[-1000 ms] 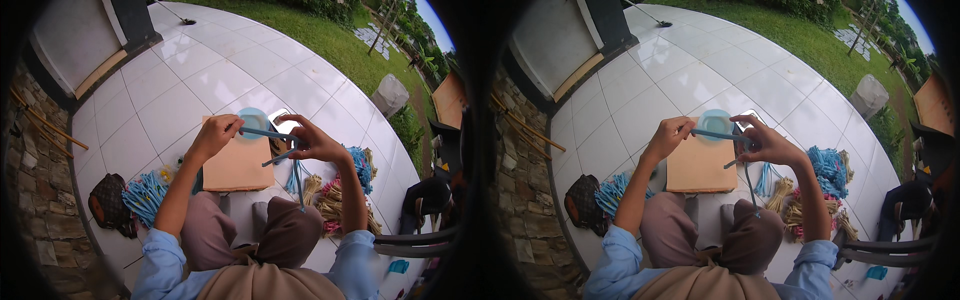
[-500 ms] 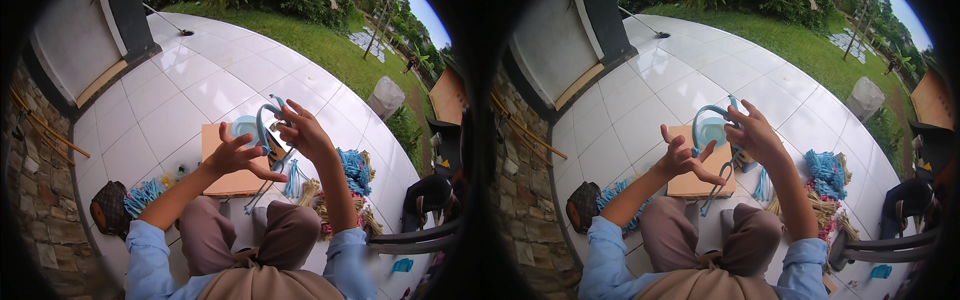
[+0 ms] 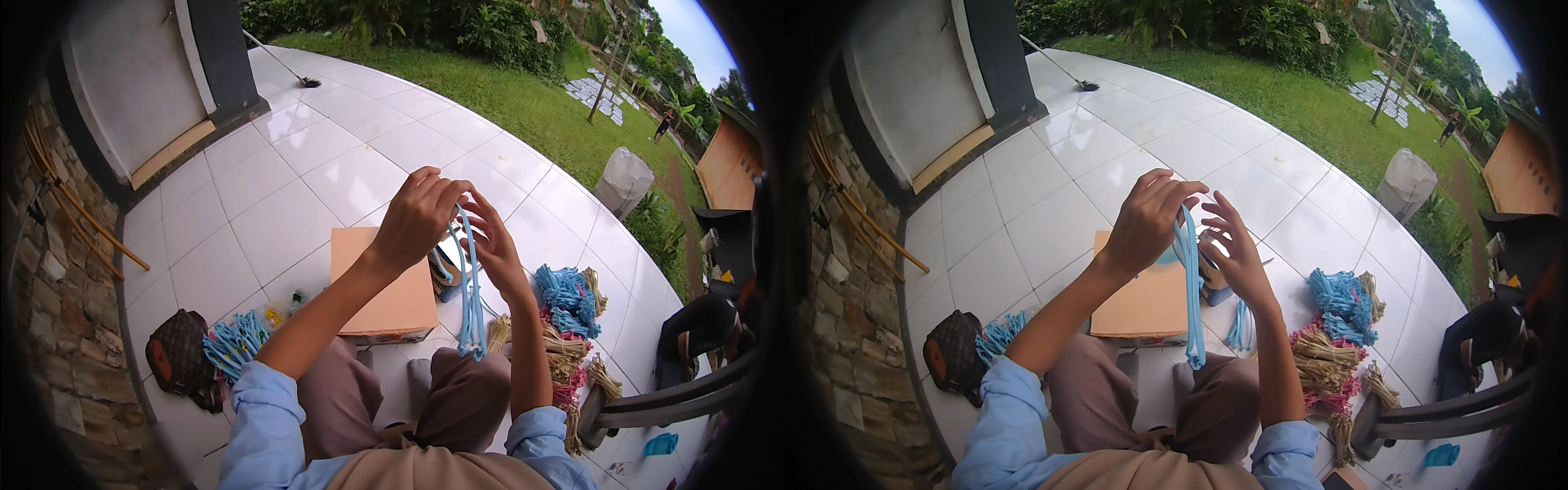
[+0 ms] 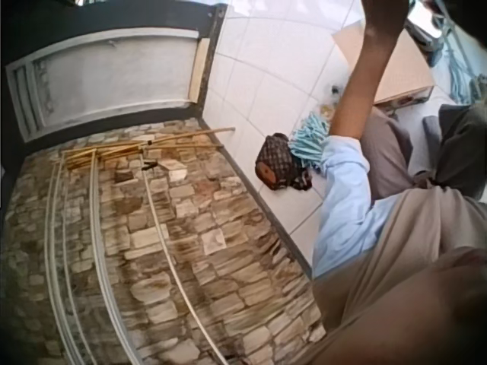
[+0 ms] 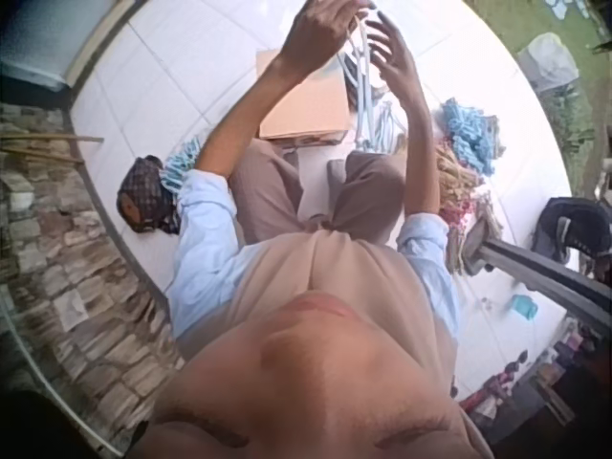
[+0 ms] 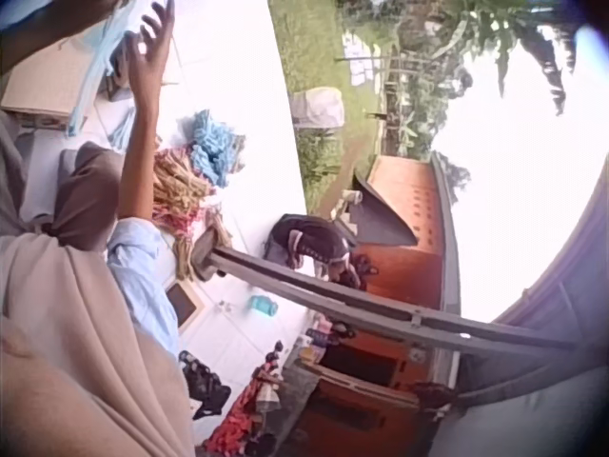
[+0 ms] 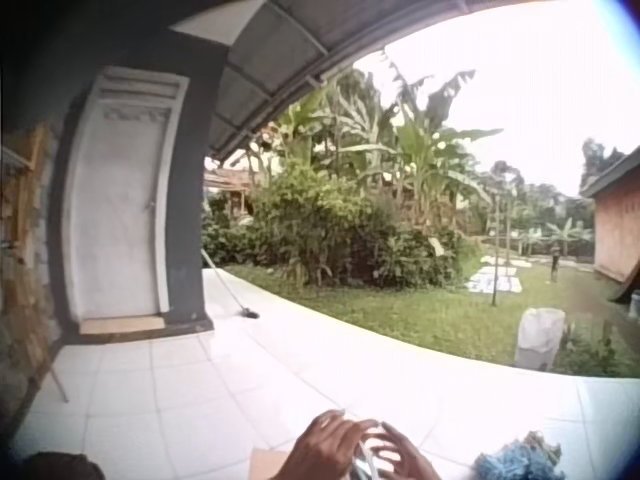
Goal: The person dips the ends of light-blue straps into a bowl of liquid on a box, then aligns them together by hand while seated on the floor.
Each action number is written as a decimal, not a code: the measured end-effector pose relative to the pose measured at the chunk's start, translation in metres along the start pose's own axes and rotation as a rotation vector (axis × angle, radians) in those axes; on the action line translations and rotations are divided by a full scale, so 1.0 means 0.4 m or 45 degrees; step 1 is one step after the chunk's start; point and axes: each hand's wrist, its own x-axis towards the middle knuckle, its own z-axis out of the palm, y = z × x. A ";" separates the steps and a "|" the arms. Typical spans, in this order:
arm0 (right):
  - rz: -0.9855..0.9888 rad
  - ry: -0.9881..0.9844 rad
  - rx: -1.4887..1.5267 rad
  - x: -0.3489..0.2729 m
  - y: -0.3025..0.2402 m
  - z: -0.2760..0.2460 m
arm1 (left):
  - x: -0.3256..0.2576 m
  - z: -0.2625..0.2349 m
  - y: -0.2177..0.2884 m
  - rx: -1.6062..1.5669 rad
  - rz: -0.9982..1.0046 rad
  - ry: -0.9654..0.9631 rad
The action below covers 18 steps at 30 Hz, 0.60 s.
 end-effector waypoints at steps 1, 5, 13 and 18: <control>-0.104 -0.020 -0.026 -0.023 -0.023 0.013 | 0.014 0.000 0.009 0.045 0.032 0.138; -0.230 0.044 0.375 -0.069 -0.053 0.063 | -0.018 -0.018 0.066 0.077 -0.372 -0.195; -0.147 0.392 0.832 -0.033 -0.033 0.060 | -0.161 -0.010 0.182 -0.556 -0.791 -0.343; -0.189 0.229 0.772 -0.001 -0.034 0.051 | -0.187 0.003 0.176 -1.024 -0.880 -0.320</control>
